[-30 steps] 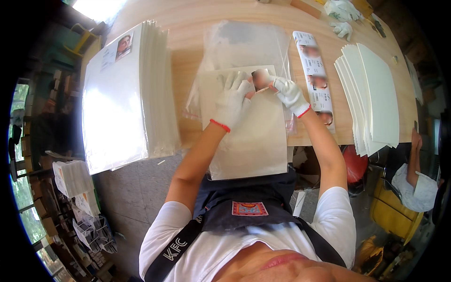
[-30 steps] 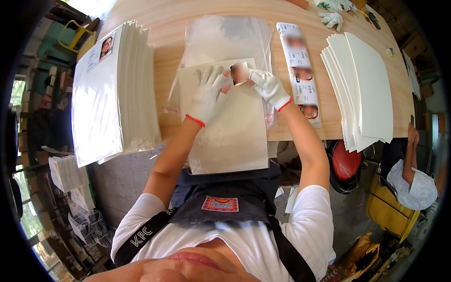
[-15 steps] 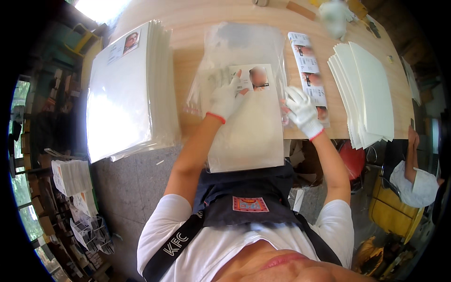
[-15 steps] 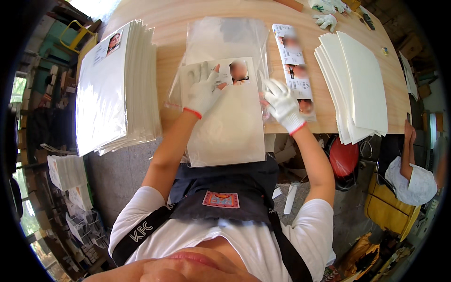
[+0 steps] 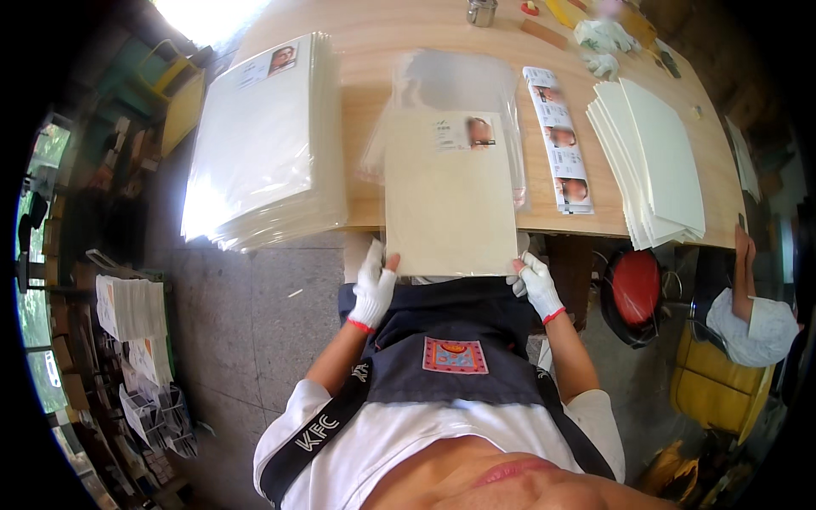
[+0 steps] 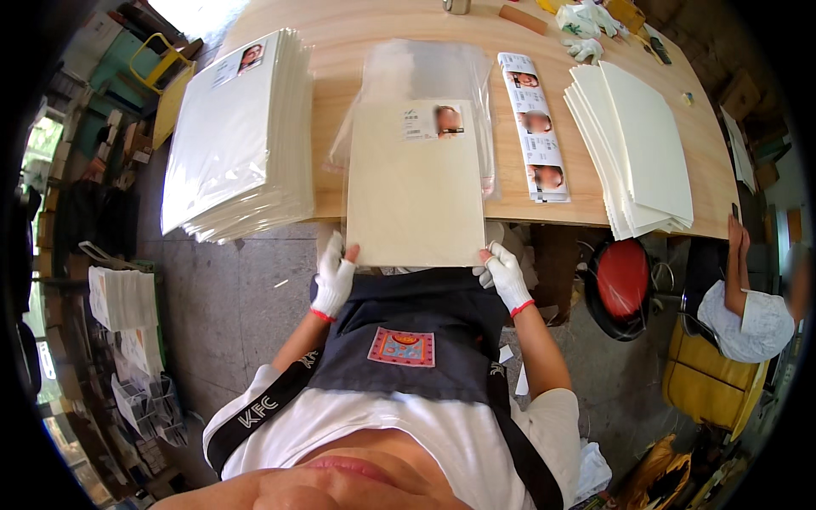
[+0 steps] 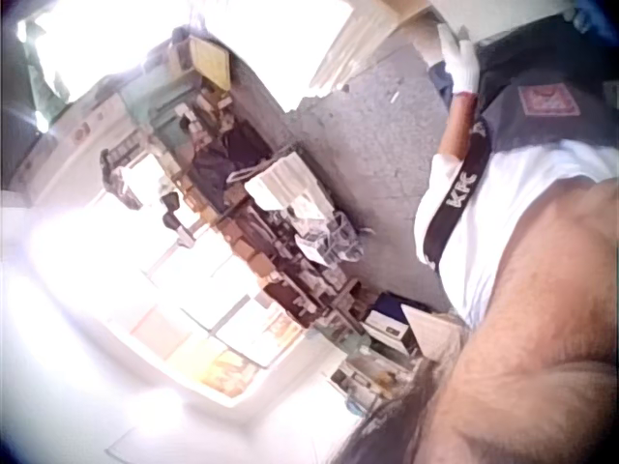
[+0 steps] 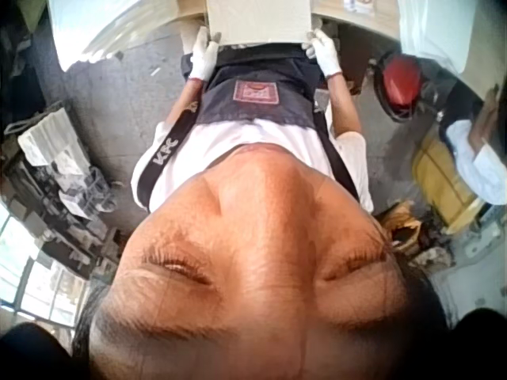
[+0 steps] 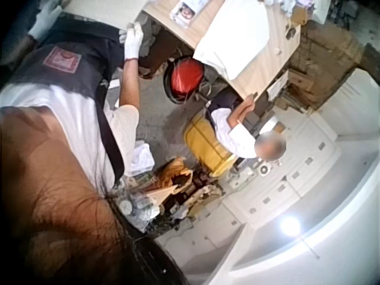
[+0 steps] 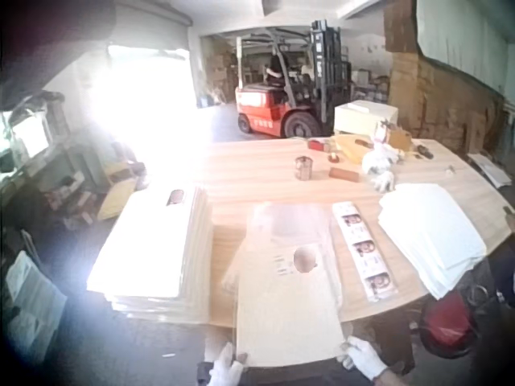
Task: The person repeatedly places a white rectangular sheet into a clear plastic sleeve and then inserts a small printed card into the sleeve. The person stacks the completed packages on the table. The task involves repetitive manual assembly of packaging materials.
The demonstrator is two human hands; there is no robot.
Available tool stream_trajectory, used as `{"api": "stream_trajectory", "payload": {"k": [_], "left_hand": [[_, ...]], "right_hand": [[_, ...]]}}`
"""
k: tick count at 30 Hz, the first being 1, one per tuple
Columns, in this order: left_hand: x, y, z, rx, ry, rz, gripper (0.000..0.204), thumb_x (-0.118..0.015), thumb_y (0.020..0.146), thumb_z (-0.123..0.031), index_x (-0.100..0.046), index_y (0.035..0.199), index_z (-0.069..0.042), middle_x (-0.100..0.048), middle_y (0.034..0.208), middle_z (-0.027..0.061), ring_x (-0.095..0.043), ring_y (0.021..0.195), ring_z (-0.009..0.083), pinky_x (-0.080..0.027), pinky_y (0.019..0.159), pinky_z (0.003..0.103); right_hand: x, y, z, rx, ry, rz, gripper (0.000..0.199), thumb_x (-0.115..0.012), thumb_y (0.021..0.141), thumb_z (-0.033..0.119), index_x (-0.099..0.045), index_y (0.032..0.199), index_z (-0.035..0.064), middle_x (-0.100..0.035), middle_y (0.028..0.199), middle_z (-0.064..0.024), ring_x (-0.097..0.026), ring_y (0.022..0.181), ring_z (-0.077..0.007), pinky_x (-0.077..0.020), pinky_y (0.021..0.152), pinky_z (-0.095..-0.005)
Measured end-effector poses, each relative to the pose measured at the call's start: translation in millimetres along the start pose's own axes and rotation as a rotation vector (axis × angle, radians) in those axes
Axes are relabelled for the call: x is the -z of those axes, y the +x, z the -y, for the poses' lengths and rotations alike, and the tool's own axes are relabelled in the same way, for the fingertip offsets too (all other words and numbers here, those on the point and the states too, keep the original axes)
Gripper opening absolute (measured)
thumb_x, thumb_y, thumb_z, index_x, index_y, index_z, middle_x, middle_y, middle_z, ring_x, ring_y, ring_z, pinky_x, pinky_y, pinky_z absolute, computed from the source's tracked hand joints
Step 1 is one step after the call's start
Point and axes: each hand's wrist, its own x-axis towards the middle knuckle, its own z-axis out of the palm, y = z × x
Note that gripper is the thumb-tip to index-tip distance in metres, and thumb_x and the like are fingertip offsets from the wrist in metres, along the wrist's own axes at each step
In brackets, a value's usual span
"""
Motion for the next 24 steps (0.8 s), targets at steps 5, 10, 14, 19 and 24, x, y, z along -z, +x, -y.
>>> {"api": "stream_trajectory", "payload": {"k": [5,10,14,19,24], "left_hand": [[60.4,26.2,-81.2,-0.177,0.128,-0.045,0.018,-0.059,0.087,-0.015,-0.054,0.095,0.0,-0.053,0.072,0.0119,-0.052,0.063,0.0219,-0.042,0.059,0.03],[146.3,31.1,-79.3,-0.456,-0.202,-0.457,0.019,-0.049,0.092,-0.005,-0.055,0.11,0.001,-0.056,0.096,0.002,-0.051,0.087,0.0089,-0.041,0.076,0.023],[236.3,77.1,-88.2,-0.312,-0.141,-0.686,0.026,-0.044,0.098,-0.021,-0.056,0.099,0.002,-0.056,0.092,0.0015,-0.051,0.086,0.0076,-0.04,0.077,0.021],[299.1,86.7,-23.7,0.218,0.49,-0.502,0.044,-0.046,0.088,-0.015,-0.05,0.129,0.001,-0.06,0.117,0.0114,-0.053,0.111,0.0138,-0.04,0.091,0.022],[262.9,92.6,50.3,-0.17,-0.843,-0.812,0.049,-0.044,0.085,-0.003,-0.04,0.135,-0.001,-0.052,0.123,0.0118,-0.054,0.1,0.0186,-0.044,0.086,0.028]], "right_hand": [[-39.6,-2.3,26.5,0.008,0.278,0.257,0.011,-0.052,0.094,0.019,-0.054,0.092,0.0079,-0.061,0.068,-0.0034,-0.053,0.048,-0.0066,-0.0427,0.043,-0.0202],[-121.1,25.5,122.6,0.316,0.246,0.413,0.015,-0.054,0.093,0.019,-0.055,0.089,0.0052,-0.058,0.068,-0.0023,-0.053,0.053,-0.0066,-0.04,0.044,-0.0198],[-206.7,35.7,225.8,0.417,0.184,0.55,0.021,-0.059,0.09,0.025,-0.058,0.09,0.0039,-0.057,0.066,-0.0007,-0.051,0.051,-0.0064,-0.0378,0.044,-0.0203],[-275.8,54.4,237.5,0.287,-0.111,0.503,0.031,-0.062,0.087,0.033,-0.057,0.074,0.0054,-0.058,0.062,-0.0016,-0.05,0.046,-0.0086,-0.0394,0.04,-0.0236],[-224.7,48.0,214.7,0.439,0.006,0.504,0.034,-0.055,0.091,0.039,-0.059,0.088,0.0053,-0.061,0.07,-0.0027,-0.055,0.052,-0.0098,-0.046,0.049,-0.0251]]}}
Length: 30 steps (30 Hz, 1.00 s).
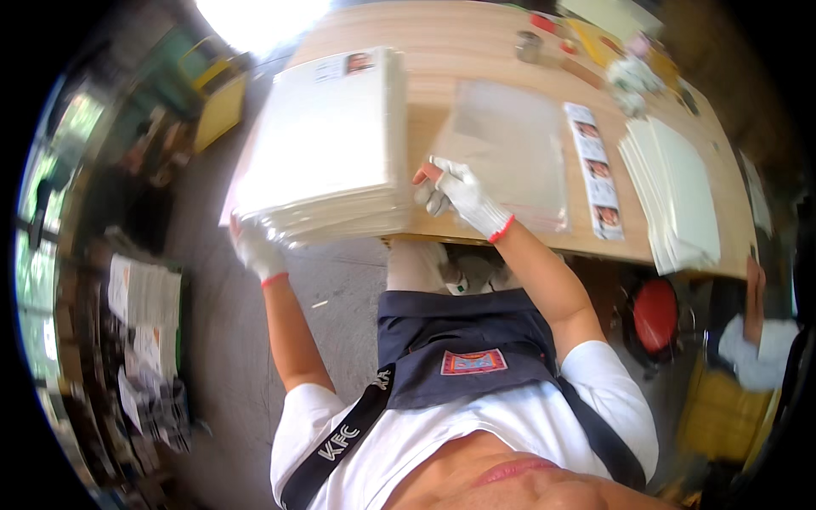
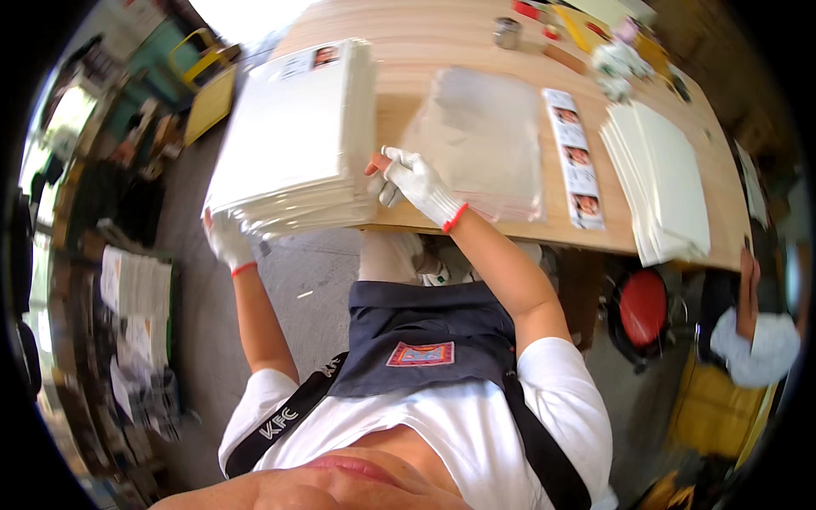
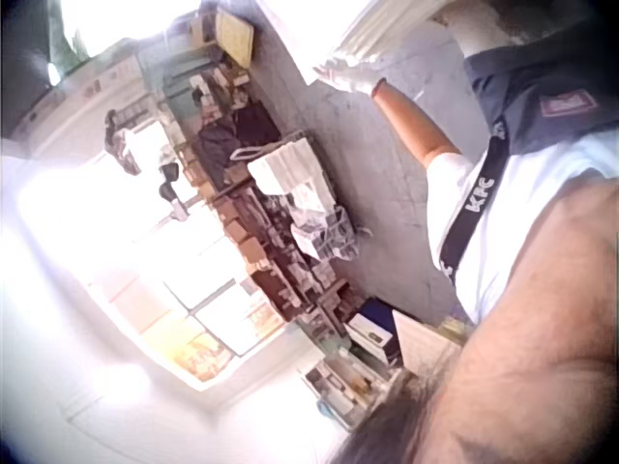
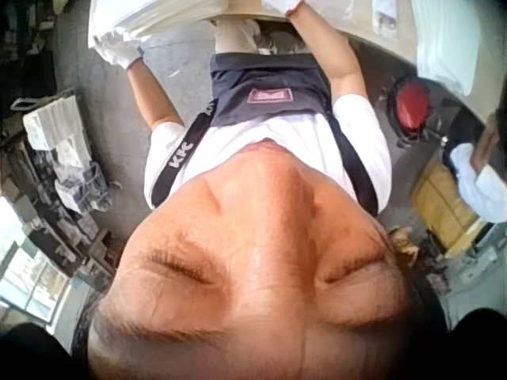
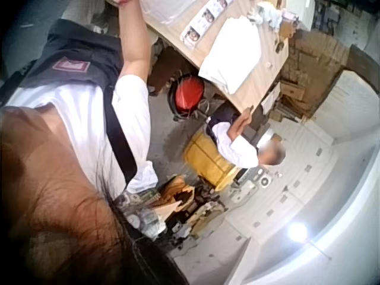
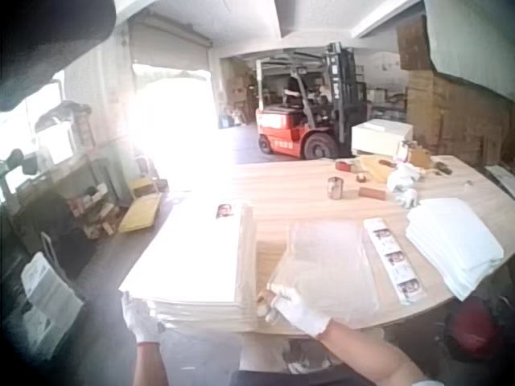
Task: The person repeatedly places a white rectangular sheet into a clear plastic sleeve and then inserts a small printed card into the sleeve. The person stacks the completed packages on the table. The task involves repetitive manual assembly of packaging materials.
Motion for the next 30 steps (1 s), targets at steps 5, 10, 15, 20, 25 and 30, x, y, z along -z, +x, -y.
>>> {"api": "stream_trajectory", "payload": {"k": [5,10,15,20,25,30], "left_hand": [[80.5,-64.0,70.2,0.117,0.313,-0.265,0.035,-0.045,0.094,-0.017,-0.047,0.124,-0.001,-0.055,0.116,0.0157,-0.055,0.105,0.0252,-0.046,0.09,0.038],[139.1,-156.2,119.8,0.417,0.646,-0.199,0.03,-0.038,0.093,-0.008,-0.052,0.119,0.0,-0.056,0.117,0.0171,-0.052,0.111,0.0267,-0.04,0.097,0.034],[93.6,-193.9,143.1,0.229,0.763,0.337,0.042,-0.033,0.078,0.007,-0.056,0.113,0.002,-0.058,0.111,0.0148,-0.054,0.103,0.021,-0.043,0.092,0.032],[-3.3,-197.0,126.0,-0.036,1.151,1.016,0.039,-0.044,0.073,0.006,-0.061,0.106,-0.004,-0.059,0.112,0.0139,-0.057,0.104,0.0249,-0.043,0.093,0.033],[-150.4,-199.5,130.6,-0.879,1.03,1.401,0.033,-0.058,0.074,-0.008,-0.061,0.107,-0.011,-0.053,0.124,0.0092,-0.046,0.118,0.0316,-0.035,0.1,0.048],[-202.5,-182.2,185.3,-0.904,1.237,1.54,0.033,-0.058,0.075,-0.021,-0.059,0.107,-0.013,-0.049,0.124,0.0089,-0.047,0.112,0.0316,-0.037,0.094,0.048]], "right_hand": [[117.1,-98.1,-31.9,0.075,0.001,-0.433,0.025,-0.052,0.093,0.027,-0.059,0.104,0.0057,-0.064,0.081,-0.0044,-0.058,0.058,-0.0092,-0.0481,0.053,-0.023],[256.4,-232.7,-25.8,0.16,-0.085,-1.239,0.023,-0.048,0.09,0.018,-0.052,0.109,0.0046,-0.064,0.084,-0.0098,-0.054,0.054,-0.011,-0.0479,0.049,-0.0228],[343.1,-296.6,-5.9,-0.009,0.608,-1.263,0.022,-0.044,0.096,0.026,-0.05,0.104,0.0067,-0.06,0.082,-0.0076,-0.051,0.053,-0.0095,-0.0451,0.043,-0.0174],[413.8,-315.4,-20.9,-0.085,0.536,-1.156,0.03,-0.052,0.092,0.035,-0.051,0.105,0.0087,-0.06,0.087,-0.0076,-0.059,0.061,-0.0155,-0.0524,0.053,-0.0269],[493.5,-342.5,-12.8,0.276,0.501,-1.363,0.026,-0.057,0.088,0.03,-0.055,0.104,0.0094,-0.061,0.098,-0.0065,-0.061,0.072,-0.0173,-0.0536,0.052,-0.0265],[498.9,-313.6,16.6,0.292,0.515,-1.291,0.015,-0.052,0.09,0.016,-0.052,0.101,0.0063,-0.059,0.087,-0.0077,-0.058,0.062,-0.0178,-0.0505,0.049,-0.0253]]}}
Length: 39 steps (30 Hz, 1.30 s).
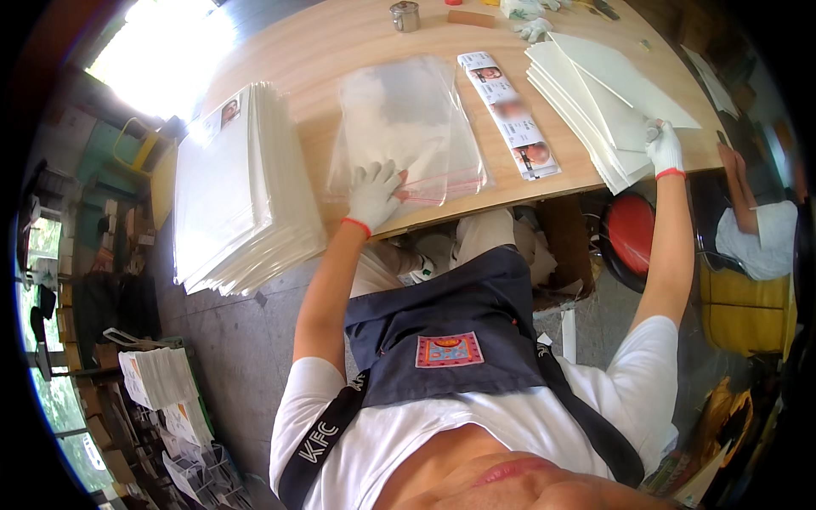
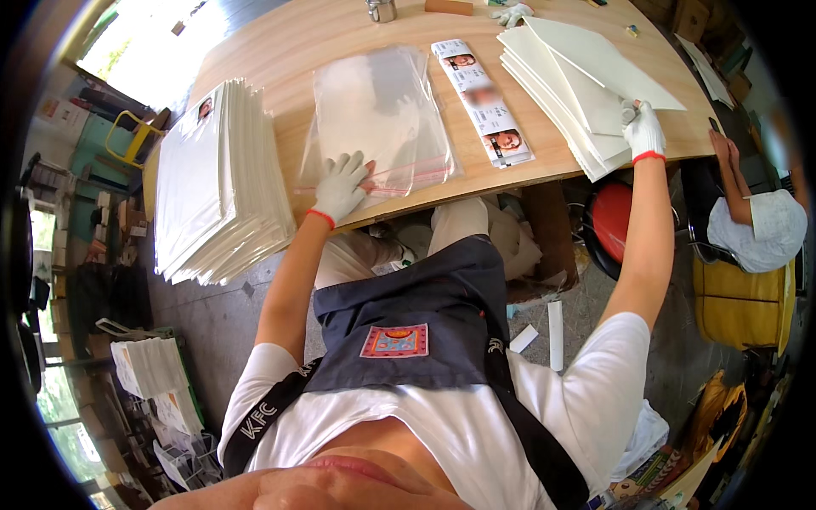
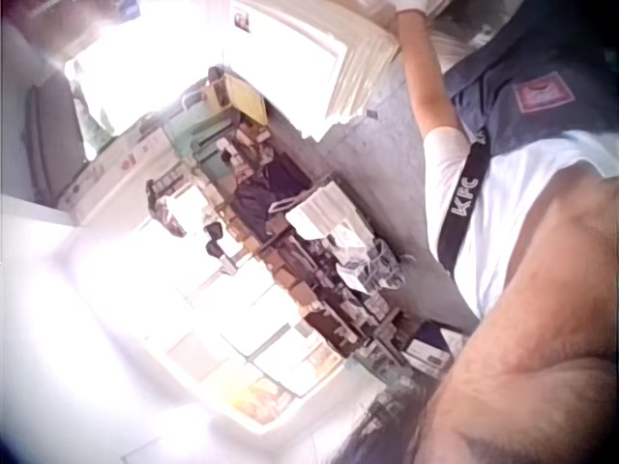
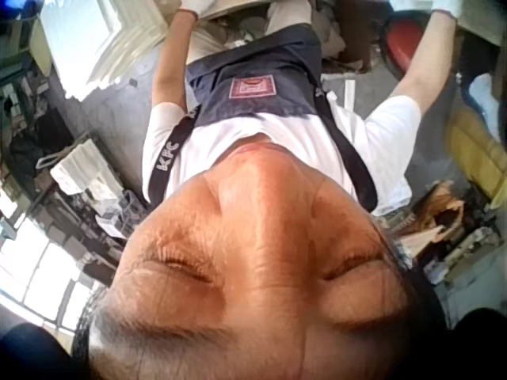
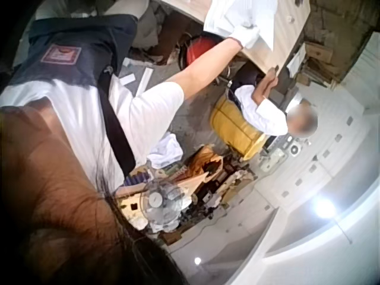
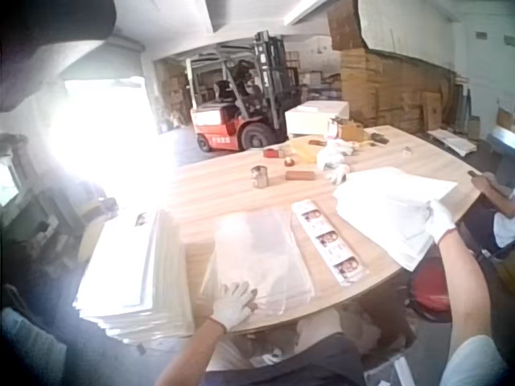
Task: The person repeatedly places a white rectangular sheet into a clear plastic sleeve and then inserts a small printed card into the sleeve. The person stacks the completed packages on the table. The task involves repetitive manual assembly of packaging materials.
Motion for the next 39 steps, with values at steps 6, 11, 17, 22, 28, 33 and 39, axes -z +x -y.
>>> {"api": "stream_trajectory", "payload": {"k": [6,11,17,22,28,33,39], "left_hand": [[-12.9,38.8,-27.8,0.24,-0.065,0.164,0.032,-0.057,0.075,-0.018,-0.059,0.107,-0.018,-0.052,0.109,0.006,-0.054,0.097,0.0292,-0.046,0.079,0.042],[-9.4,38.5,2.7,0.351,-0.151,0.256,0.029,-0.058,0.076,-0.011,-0.058,0.104,-0.018,-0.053,0.11,0.0054,-0.054,0.099,0.0312,-0.048,0.08,0.043],[-15.4,29.6,18.5,0.403,-0.294,0.037,0.026,-0.053,0.074,-0.004,-0.059,0.099,-0.01,-0.058,0.1,0.0118,-0.055,0.095,0.0316,-0.046,0.081,0.042],[-26.5,1.9,33.0,0.332,-0.295,-0.157,0.021,-0.053,0.074,-0.002,-0.06,0.093,-0.008,-0.058,0.099,0.0098,-0.057,0.089,0.0306,-0.046,0.075,0.039],[-4.6,4.7,27.2,0.516,-0.521,-0.099,0.029,-0.049,0.074,0.006,-0.061,0.098,-0.006,-0.057,0.089,0.0076,-0.056,0.073,0.0202,-0.046,0.065,0.03],[4.3,1.2,30.0,0.449,-0.823,-0.175,0.039,-0.055,0.071,0.004,-0.063,0.105,-0.012,-0.055,0.08,0.0055,-0.055,0.067,0.0191,-0.046,0.061,0.03],[2.6,-12.6,-14.0,0.403,-0.535,-0.208,0.05,-0.061,0.072,0.002,-0.055,0.12,-0.011,-0.057,0.086,0.0064,-0.058,0.073,0.0178,-0.048,0.065,0.03]], "right_hand": [[15.9,-94.3,-18.2,-0.018,0.069,0.335,0.023,-0.047,0.093,0.02,-0.051,0.107,0.003,-0.058,0.097,-0.0108,-0.061,0.07,-0.0205,-0.0525,0.056,-0.0285],[-10.2,-241.2,-41.2,-0.187,-0.077,0.476,0.042,-0.05,0.089,0.023,-0.047,0.121,-0.0032,-0.058,0.116,-0.0169,-0.063,0.095,-0.024,-0.0534,0.082,-0.0369],[-4.8,-301.5,-89.3,-0.512,-0.088,0.56,0.051,-0.05,0.082,0.017,-0.043,0.128,-0.0054,-0.06,0.112,-0.0155,-0.063,0.094,-0.0191,-0.0541,0.076,-0.03],[24.4,-296.0,-123.5,-0.553,0.007,0.523,0.05,-0.047,0.084,0.014,-0.041,0.13,-0.0038,-0.056,0.121,-0.017,-0.06,0.104,-0.0235,-0.0508,0.085,-0.0341],[25.3,-308.4,-169.3,-0.535,0.189,0.374,0.049,-0.053,0.084,0.01,-0.041,0.13,-0.0016,-0.054,0.123,-0.0157,-0.057,0.11,-0.0261,-0.0504,0.088,-0.0363],[20.2,-313.0,-178.2,-0.541,0.19,0.383,0.047,-0.053,0.084,0.009,-0.042,0.128,-0.0013,-0.056,0.121,-0.0149,-0.058,0.108,-0.0255,-0.0518,0.086,-0.0355],[-24.4,-356.9,-181.9,-0.465,0.146,0.347,0.042,-0.053,0.086,0.013,-0.044,0.124,-0.0016,-0.059,0.107,-0.011,-0.061,0.086,-0.0187,-0.05,0.068,-0.0277]]}}
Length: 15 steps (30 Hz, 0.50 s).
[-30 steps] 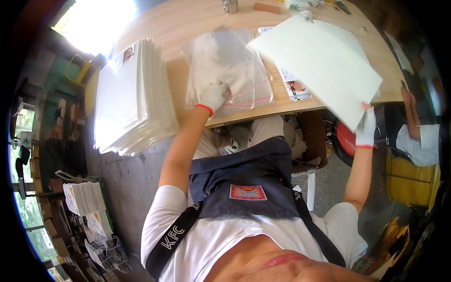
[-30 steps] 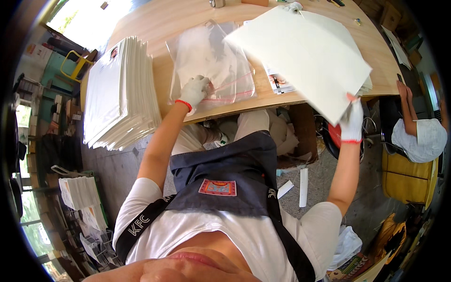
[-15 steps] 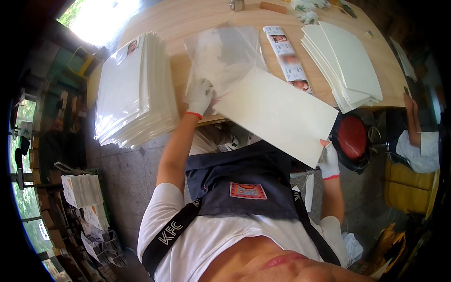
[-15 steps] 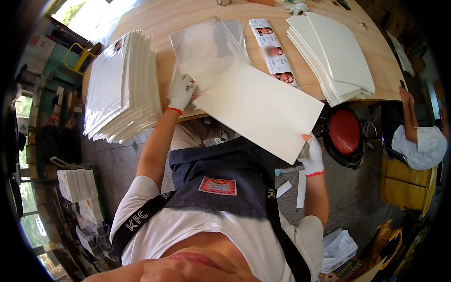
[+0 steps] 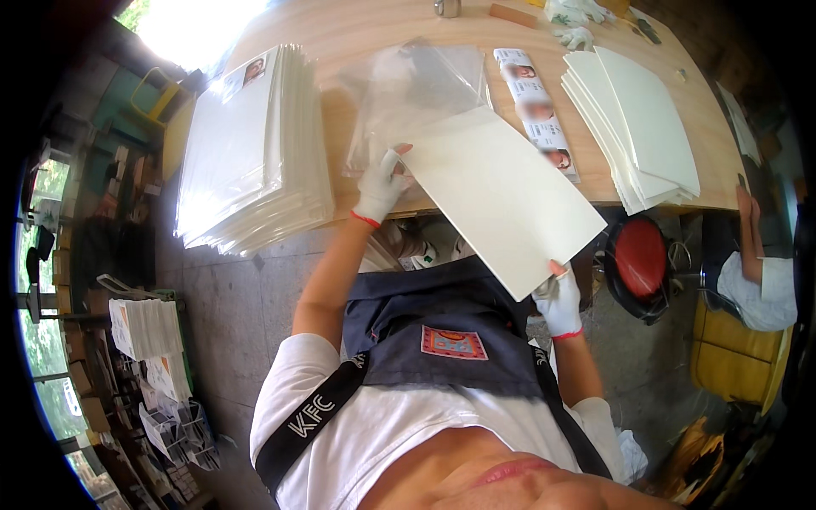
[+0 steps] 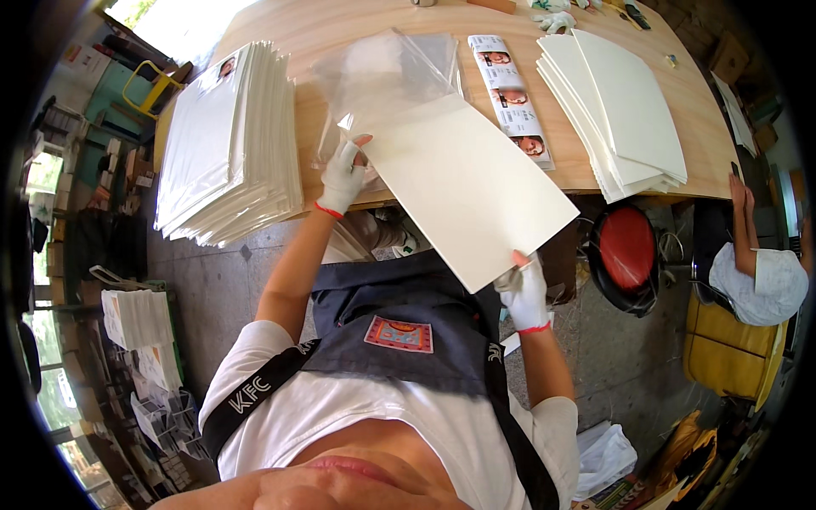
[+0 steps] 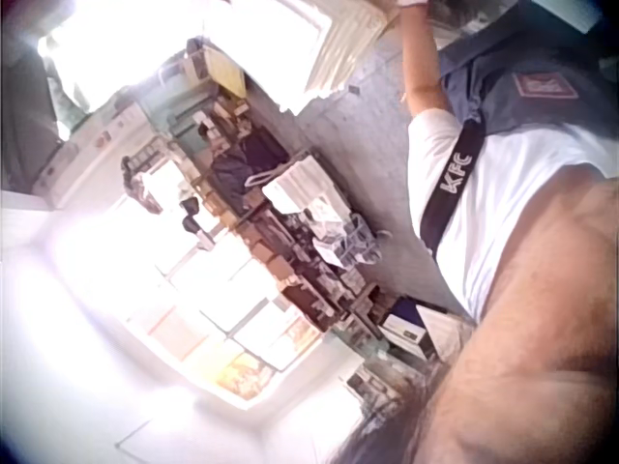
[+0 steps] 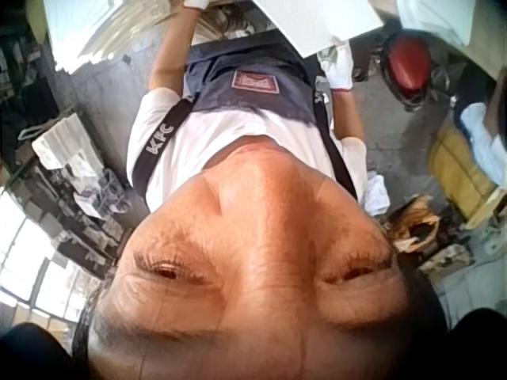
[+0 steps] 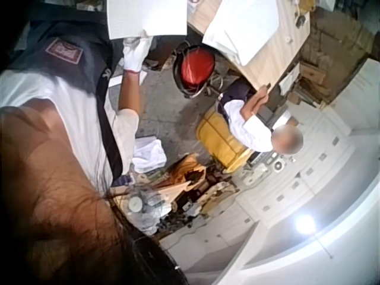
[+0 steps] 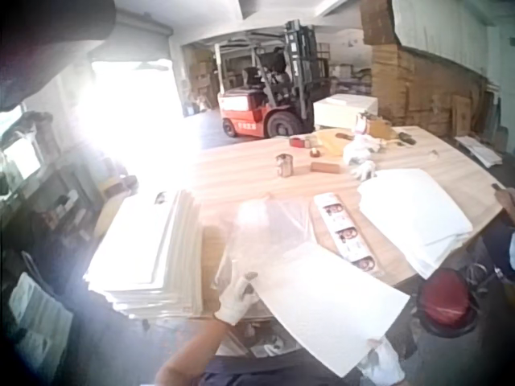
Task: The person repeatedly places a white rectangular sheet into a clear plastic sleeve and then inserts a small printed card into the sleeve. The person stacks the completed packages on the table. The task involves repetitive manual assembly of packaging materials.
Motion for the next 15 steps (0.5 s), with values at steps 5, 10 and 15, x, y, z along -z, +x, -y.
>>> {"api": "stream_trajectory", "payload": {"k": [5,10,15], "left_hand": [[-85.0,-20.4,-22.3,0.521,-1.283,-0.572,0.042,-0.059,0.08,-0.002,-0.052,0.121,-0.006,-0.06,0.097,0.0087,-0.06,0.084,0.0172,-0.051,0.073,0.03],[-116.1,6.3,-45.9,0.837,-1.773,-0.263,0.038,-0.055,0.082,-0.002,-0.053,0.12,-0.006,-0.06,0.099,0.0086,-0.061,0.082,0.0169,-0.051,0.071,0.029],[-154.2,-36.0,-51.2,0.947,-1.752,-0.174,0.035,-0.052,0.084,-0.002,-0.053,0.118,-0.006,-0.06,0.1,0.0084,-0.061,0.08,0.0166,-0.052,0.069,0.029]], "right_hand": [[-9.7,-14.8,-9.9,-0.074,0.021,0.168,0.037,-0.051,0.089,0.015,-0.048,0.12,-0.0042,-0.058,0.112,-0.013,-0.058,0.099,-0.0207,-0.0463,0.082,-0.0319],[-8.0,-22.3,-11.7,-0.107,0.005,0.258,0.035,-0.051,0.091,0.019,-0.048,0.117,-0.0033,-0.06,0.11,-0.0153,-0.064,0.091,-0.0236,-0.0536,0.07,-0.0322],[-26.7,-28.5,-17.6,-0.193,-0.202,0.107,0.03,-0.049,0.094,0.02,-0.044,0.115,-0.0018,-0.063,0.089,-0.0165,-0.066,0.07,-0.0245,-0.0557,0.057,-0.0327]]}}
